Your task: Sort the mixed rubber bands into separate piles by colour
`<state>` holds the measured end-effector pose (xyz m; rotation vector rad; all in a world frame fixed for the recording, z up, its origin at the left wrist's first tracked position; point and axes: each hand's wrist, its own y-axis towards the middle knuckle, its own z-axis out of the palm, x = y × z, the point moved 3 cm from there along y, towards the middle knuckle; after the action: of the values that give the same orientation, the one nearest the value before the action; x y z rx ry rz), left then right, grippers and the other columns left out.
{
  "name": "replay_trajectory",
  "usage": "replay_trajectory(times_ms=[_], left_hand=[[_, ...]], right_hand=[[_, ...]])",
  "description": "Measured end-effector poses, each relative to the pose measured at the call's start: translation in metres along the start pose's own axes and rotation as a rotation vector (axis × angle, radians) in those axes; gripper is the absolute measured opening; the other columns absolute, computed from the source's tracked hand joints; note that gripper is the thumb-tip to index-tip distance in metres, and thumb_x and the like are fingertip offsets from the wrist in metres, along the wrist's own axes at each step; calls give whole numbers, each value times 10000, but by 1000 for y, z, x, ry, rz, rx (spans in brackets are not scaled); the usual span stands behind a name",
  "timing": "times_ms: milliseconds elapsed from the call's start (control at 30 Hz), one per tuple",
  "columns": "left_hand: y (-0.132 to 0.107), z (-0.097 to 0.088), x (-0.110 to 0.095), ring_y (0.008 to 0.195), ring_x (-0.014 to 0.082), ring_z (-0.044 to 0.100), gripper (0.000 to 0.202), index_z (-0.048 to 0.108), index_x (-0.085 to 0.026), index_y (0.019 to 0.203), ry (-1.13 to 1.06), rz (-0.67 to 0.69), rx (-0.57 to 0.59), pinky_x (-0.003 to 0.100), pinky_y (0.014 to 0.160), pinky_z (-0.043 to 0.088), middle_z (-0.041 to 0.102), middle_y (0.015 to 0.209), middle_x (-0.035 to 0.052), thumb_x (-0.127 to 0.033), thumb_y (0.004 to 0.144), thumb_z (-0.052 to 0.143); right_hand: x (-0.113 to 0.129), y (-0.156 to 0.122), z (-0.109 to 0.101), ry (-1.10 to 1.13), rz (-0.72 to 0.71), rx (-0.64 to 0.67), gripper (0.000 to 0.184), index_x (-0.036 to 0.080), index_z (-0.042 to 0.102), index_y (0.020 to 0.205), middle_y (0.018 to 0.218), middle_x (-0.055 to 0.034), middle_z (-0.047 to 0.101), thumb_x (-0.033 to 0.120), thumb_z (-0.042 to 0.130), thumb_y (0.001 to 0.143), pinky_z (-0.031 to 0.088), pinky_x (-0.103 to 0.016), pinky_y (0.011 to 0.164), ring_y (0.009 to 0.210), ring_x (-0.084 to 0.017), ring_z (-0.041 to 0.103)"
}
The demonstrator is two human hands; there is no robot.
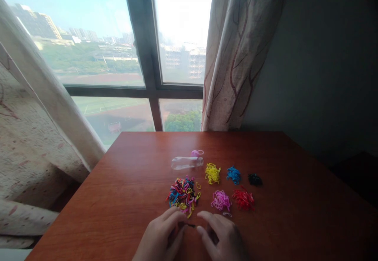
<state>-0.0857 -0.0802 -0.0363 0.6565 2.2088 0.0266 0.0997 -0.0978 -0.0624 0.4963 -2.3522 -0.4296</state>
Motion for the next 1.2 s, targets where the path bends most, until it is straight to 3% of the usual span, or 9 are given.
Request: replay_trajectory(times_ms=[167,267,500,667,767,867,1000,1100,1200], left_hand=[[1,7,-7,687,123,635,227,643,-229,877,12,68,32,169,618,491,661,814,36,-143,906,435],[1,6,-7,698,130,635,229,643,-223,870,8,63,23,175,620,493,658,809,47,-162,915,427],[-1,6,-3,683,124,636,226,652,-227,897,31,34,17,175,616,500,673,813,47,-189,934,432],[-1,0,2,761,138,693,225,666,-254,973,78,25,-45,177,687,542,712,911,43,-173,914,465],[-2,-4,3,838,140,713,258,657,-285,1022,128,44,-57,172,722,546,722,980,21,-153,913,464],[-3,-3,6,868,145,716,273,645,-301,1056,180,44,-55,178,740,547,725,1017,9,-146,912,473],[-5,-1,11,842,153,715,258,642,-291,1051,223,28,-57,190,724,548,726,1001,17,-153,916,470],[-6,-1,12,807,154,711,240,644,-279,1028,239,16,-54,197,695,543,721,970,22,-165,925,459],[-6,-2,11,757,153,703,218,644,-266,987,263,9,-55,206,661,535,714,921,19,-172,927,457]], right_hand=[[6,2,0,39,-72,106,213,236,651,858,730,10,693,262,460,948,456,-210,608,650,-142,665],[5,2,-1,73,-79,97,185,234,654,892,708,21,686,276,479,934,440,-210,586,621,-135,656],[3,1,-2,109,-82,-29,241,236,651,832,643,17,662,312,460,958,455,-203,553,564,-130,634],[-9,-5,-16,160,134,-217,271,234,701,871,711,-22,712,396,504,963,517,-195,576,596,-146,668],[-31,-8,-38,102,264,-313,337,226,731,893,779,-53,742,488,524,941,543,-208,591,631,-174,694],[-69,-9,-70,-62,397,-391,421,216,741,861,741,-63,742,588,545,883,544,-237,560,600,-200,697],[-127,-11,-105,-285,589,-378,490,208,731,882,729,-82,731,634,491,845,511,-288,541,645,-248,705],[-154,-12,-117,-374,639,-325,461,216,724,913,795,-97,734,593,468,846,488,-307,561,694,-262,701],[-165,-9,-117,-398,658,-271,435,223,716,930,800,-94,726,562,458,845,465,-313,567,699,-264,690]])
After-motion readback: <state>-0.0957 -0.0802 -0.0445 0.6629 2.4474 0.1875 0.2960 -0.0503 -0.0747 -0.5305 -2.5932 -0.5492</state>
